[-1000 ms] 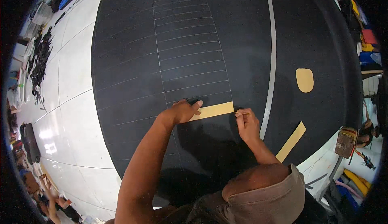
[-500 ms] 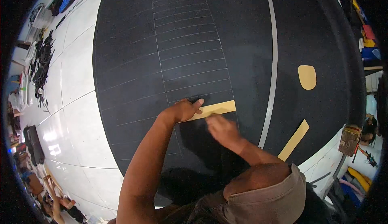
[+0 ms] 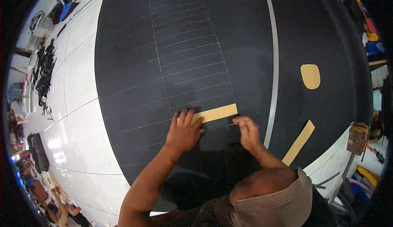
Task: Marking parallel lines on a large piece of black fabric using a rectangular template and a white marking pencil.
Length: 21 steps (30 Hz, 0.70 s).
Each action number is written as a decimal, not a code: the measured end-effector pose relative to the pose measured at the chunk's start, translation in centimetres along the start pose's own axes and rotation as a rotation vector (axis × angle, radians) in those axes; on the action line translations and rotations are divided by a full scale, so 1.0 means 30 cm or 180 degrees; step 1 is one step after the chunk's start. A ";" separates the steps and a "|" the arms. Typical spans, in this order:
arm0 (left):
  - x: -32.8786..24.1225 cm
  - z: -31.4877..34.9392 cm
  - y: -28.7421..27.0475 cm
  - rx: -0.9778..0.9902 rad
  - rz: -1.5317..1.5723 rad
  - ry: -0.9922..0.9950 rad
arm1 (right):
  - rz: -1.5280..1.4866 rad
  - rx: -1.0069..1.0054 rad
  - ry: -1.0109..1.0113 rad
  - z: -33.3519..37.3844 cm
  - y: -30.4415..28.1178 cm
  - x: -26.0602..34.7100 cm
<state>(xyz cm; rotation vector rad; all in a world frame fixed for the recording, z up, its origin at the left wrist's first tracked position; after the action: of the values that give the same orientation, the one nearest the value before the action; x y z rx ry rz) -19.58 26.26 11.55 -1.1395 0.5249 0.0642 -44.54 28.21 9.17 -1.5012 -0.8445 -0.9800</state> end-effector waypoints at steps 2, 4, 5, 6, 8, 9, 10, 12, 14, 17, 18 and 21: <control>0.016 0.085 0.045 -0.1135 -0.0847 0.0282 | -0.0061 -0.0113 0.0201 -0.003 -0.026 -0.040; -0.031 0.099 0.031 -0.0646 -0.0661 -0.0362 | -0.0101 -0.0221 0.0416 -0.010 -0.043 -0.058; -0.044 0.105 0.047 -0.0154 -0.0461 -0.0995 | 0.0033 -0.0200 0.0585 -0.017 -0.057 -0.045; -0.055 0.119 0.065 -0.0156 -0.0480 -0.1012 | 0.0125 -0.0166 0.0754 -0.018 -0.057 -0.034; -0.051 0.153 0.137 -0.0519 0.0892 -0.1290 | -0.0092 -0.0104 0.0638 -0.010 -0.028 -0.027; -0.040 0.174 0.193 -0.0847 0.1210 -0.0983 | -0.0311 -0.0041 0.0534 -0.003 -0.001 -0.017; -0.068 0.159 0.192 -0.0851 0.1219 -0.0981 | -0.0303 -0.0039 0.0529 0.003 -0.006 -0.019; -0.127 0.132 0.161 -0.0987 0.0964 -0.0782 | 0.0097 0.0460 0.0060 0.016 -0.002 -0.009; -0.119 0.128 0.154 -0.0933 0.0612 -0.0490 | 0.0387 0.0644 -0.0127 0.029 0.005 0.005; -0.077 0.164 0.198 -0.1255 -0.0279 0.0025 | 0.1101 0.0986 -0.0446 0.087 0.031 0.007; -0.086 0.170 0.203 -0.1252 -0.0278 0.0022 | 0.1101 0.0989 -0.0444 0.092 0.027 0.011; -0.113 0.176 0.227 -0.1209 -0.0440 -0.0493 | 0.1478 0.0461 -0.0473 0.092 -0.001 0.009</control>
<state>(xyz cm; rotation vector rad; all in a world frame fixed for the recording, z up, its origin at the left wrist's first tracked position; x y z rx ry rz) -22.73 34.53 8.88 -1.5254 0.3005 0.1354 -44.08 30.94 9.27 -1.5627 -0.6133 -0.4609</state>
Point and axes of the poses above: each hand's wrist, its own z-axis away from the middle knuckle, its own y-axis out of the palm, x = y × z, the point moved 3 cm from there along -z, towards the middle knuckle, and after that the axes turned 12 degrees about -x, right-handed, at the moved point
